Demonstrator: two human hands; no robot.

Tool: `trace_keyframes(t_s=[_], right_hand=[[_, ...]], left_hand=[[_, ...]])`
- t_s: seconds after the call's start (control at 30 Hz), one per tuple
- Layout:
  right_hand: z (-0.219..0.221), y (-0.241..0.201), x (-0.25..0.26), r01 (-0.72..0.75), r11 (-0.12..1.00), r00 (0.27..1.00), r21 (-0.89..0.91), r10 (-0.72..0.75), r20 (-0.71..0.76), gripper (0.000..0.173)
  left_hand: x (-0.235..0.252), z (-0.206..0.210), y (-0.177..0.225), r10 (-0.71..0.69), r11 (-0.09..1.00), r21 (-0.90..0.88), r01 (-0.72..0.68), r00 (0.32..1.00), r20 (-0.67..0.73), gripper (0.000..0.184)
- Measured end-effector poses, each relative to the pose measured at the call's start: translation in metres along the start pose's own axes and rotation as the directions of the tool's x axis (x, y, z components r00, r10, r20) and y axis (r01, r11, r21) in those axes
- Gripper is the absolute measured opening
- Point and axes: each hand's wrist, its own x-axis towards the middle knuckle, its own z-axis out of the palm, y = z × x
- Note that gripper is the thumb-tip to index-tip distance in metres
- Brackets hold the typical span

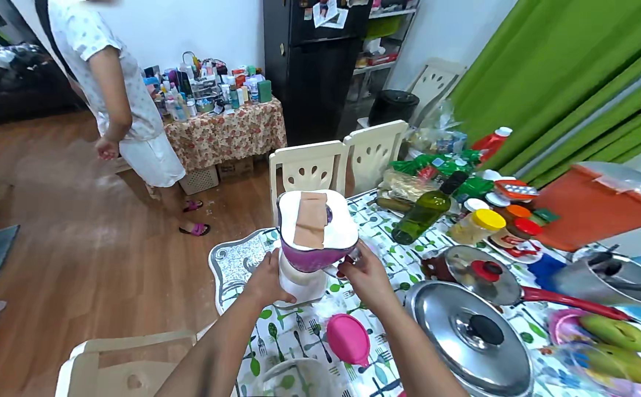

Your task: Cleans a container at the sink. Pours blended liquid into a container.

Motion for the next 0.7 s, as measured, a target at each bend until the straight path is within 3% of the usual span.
trace_keyframes(t_s=[0.4,0.53,0.7], right_hand=[[-0.009,0.004,0.009,-0.015,1.000,0.998,-0.007,0.015,0.056,0.060],[-0.003,0.010,0.010,-0.051,0.998,0.998,0.020,0.051,0.027,0.070],[-0.008,0.016,0.013,-0.104,0.995,0.989,0.001,0.103,0.108,0.069]], left_hand=[[0.004,0.001,0.009,-0.055,0.998,-0.005,0.055,0.998,0.013,0.150],[0.005,0.012,0.017,-0.048,0.983,-0.186,0.007,0.975,-0.215,0.150],[0.021,0.024,-0.005,0.015,0.966,-0.250,-0.057,0.986,-0.165,0.149]])
